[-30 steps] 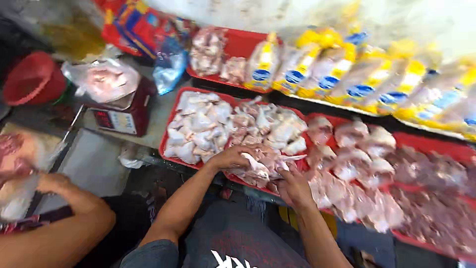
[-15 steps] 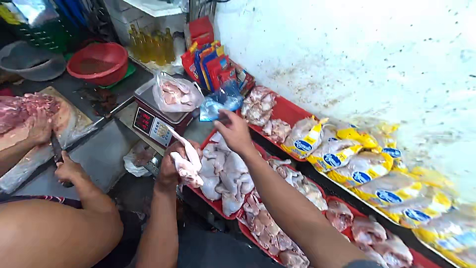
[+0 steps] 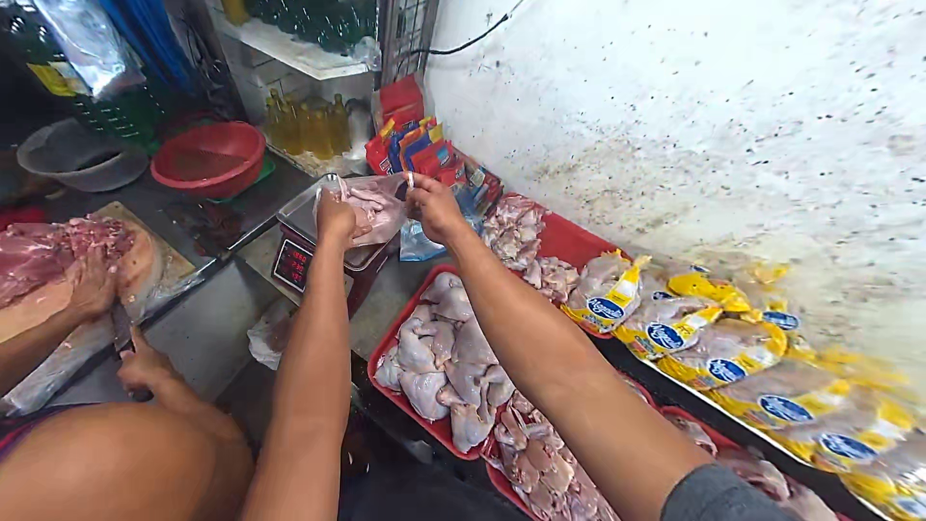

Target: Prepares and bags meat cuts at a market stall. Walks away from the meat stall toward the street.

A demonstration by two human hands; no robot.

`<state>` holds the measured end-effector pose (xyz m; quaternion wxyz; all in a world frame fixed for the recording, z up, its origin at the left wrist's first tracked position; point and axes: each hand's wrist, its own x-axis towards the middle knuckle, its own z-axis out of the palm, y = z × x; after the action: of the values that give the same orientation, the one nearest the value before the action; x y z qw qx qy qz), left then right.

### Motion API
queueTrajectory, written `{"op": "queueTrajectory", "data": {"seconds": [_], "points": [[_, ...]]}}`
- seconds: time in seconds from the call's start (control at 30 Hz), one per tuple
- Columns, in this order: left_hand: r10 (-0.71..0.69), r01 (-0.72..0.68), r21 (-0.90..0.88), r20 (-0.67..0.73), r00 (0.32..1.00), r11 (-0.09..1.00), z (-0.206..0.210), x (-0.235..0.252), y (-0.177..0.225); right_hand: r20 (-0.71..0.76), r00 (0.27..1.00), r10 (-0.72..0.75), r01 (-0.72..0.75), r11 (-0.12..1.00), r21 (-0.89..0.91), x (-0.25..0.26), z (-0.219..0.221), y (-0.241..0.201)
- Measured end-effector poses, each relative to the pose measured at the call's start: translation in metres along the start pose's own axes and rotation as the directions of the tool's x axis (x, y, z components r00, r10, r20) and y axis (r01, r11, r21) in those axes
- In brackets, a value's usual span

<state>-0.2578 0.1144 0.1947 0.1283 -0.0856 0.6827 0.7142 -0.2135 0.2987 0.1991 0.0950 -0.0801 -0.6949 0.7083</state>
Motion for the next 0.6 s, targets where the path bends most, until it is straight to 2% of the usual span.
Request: {"op": "queueTrajectory", "data": {"seconds": [0.13, 0.2, 0.3, 0.37, 0.43, 0.5, 0.53, 0.6], "points": [[0.032, -0.033, -0.043, -0.019, 0.999, 0.999, -0.009, -0.012, -0.001, 0.029, 1.0, 0.011, -0.012, 1.0, 0.026, -0.003, 0.004, 0.001], [0.133, -0.133, 0.006, -0.056, 0.99, 0.991, -0.007, -0.026, -0.002, -0.015, 1.0, 0.003, -0.003, 1.0, -0.004, -0.005, 0.003, 0.006], [0.309, -0.3, 0.176, -0.023, 0.951, 0.937, 0.001, -0.079, -0.02, -0.104, 0.994, -0.032, 0.002, 0.962, -0.274, -0.028, -0.001, 0.016], [0.379, -0.4, 0.3, 0.128, 0.917, 0.866, 0.01, -0.132, -0.057, -0.116, 0.99, -0.082, 0.026, 0.907, -0.42, -0.069, -0.01, 0.028], [0.323, -0.447, 0.301, 0.382, 0.866, 0.843, 0.011, -0.177, -0.109, -0.093, 0.992, -0.085, 0.034, 0.892, -0.45, -0.124, -0.031, 0.054], [0.187, -0.421, 0.308, 0.573, 0.798, 0.853, -0.008, -0.211, -0.16, -0.094, 0.995, 0.018, -0.054, 0.916, -0.397, -0.183, -0.059, 0.086], [0.103, -0.359, 0.334, 0.592, 0.799, 0.871, -0.022, -0.224, -0.184, -0.106, 0.989, 0.104, -0.135, 0.922, -0.362, -0.217, -0.073, 0.096], [-0.094, -0.122, 0.399, 0.481, 0.872, 0.909, -0.049, -0.242, -0.219, -0.135, 0.953, 0.271, -0.299, 0.912, -0.281, -0.28, -0.099, 0.109]]}}
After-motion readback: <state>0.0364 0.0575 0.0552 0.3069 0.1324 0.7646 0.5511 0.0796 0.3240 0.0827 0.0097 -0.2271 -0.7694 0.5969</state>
